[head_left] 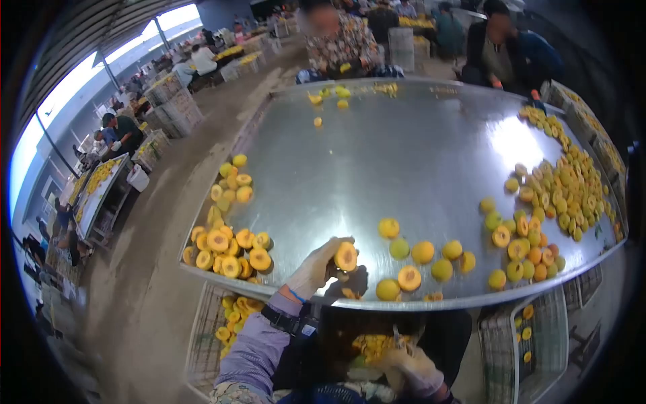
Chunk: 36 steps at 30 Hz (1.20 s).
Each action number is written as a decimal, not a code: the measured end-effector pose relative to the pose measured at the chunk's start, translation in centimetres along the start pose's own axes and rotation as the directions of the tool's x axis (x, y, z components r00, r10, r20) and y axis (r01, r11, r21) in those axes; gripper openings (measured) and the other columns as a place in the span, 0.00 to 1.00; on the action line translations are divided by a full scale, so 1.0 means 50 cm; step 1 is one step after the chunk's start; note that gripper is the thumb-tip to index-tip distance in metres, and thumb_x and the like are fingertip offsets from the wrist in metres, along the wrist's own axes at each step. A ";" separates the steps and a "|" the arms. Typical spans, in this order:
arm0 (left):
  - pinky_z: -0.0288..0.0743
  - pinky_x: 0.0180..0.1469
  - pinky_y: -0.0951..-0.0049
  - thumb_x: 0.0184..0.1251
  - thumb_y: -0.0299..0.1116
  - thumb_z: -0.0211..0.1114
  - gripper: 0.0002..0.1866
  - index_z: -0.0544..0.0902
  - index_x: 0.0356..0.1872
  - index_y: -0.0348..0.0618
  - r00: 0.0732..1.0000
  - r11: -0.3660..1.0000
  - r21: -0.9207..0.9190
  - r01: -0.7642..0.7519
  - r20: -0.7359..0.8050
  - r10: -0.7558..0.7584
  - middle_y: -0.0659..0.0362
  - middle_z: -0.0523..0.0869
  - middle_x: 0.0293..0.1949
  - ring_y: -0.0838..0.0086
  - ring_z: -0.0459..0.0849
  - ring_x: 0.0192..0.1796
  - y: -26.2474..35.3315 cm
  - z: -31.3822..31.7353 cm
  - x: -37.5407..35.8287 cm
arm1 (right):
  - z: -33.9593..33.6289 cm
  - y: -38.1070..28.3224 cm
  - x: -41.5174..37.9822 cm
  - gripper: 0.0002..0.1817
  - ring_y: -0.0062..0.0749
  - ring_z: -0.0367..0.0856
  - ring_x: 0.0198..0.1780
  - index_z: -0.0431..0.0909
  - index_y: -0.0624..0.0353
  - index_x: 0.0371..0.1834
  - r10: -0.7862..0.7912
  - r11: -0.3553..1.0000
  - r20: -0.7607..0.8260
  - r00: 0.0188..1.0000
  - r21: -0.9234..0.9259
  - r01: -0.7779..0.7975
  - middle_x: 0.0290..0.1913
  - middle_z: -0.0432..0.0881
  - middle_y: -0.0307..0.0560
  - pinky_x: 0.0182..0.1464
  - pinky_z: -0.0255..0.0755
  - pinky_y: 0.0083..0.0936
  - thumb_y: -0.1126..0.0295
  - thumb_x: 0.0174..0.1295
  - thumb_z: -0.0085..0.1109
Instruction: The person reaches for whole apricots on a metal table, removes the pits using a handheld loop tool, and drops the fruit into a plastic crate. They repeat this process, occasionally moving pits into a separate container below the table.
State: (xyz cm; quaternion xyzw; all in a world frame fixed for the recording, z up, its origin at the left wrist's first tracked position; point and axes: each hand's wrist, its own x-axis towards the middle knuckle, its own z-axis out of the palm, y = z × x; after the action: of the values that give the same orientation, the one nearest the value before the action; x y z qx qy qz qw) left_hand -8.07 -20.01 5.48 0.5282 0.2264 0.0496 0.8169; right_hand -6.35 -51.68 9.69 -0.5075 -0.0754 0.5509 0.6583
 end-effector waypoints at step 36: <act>0.80 0.50 0.68 0.79 0.52 0.43 0.29 0.78 0.51 0.31 0.925 0.910 0.197 -0.364 -0.035 0.378 0.46 0.83 0.50 0.67 0.85 0.45 -0.042 0.315 -0.327 | 0.092 0.020 -0.085 0.11 0.45 0.83 0.29 0.76 0.55 0.39 -0.411 0.637 0.049 0.910 -0.699 0.325 0.27 0.81 0.50 0.33 0.76 0.32 0.59 0.65 0.59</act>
State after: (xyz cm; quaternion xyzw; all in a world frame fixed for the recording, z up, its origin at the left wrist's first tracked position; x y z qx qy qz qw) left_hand -16.36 -39.37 14.17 0.6338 0.1550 0.2016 0.7305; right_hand -11.65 -52.52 13.07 -0.7207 -0.3397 0.3060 0.5212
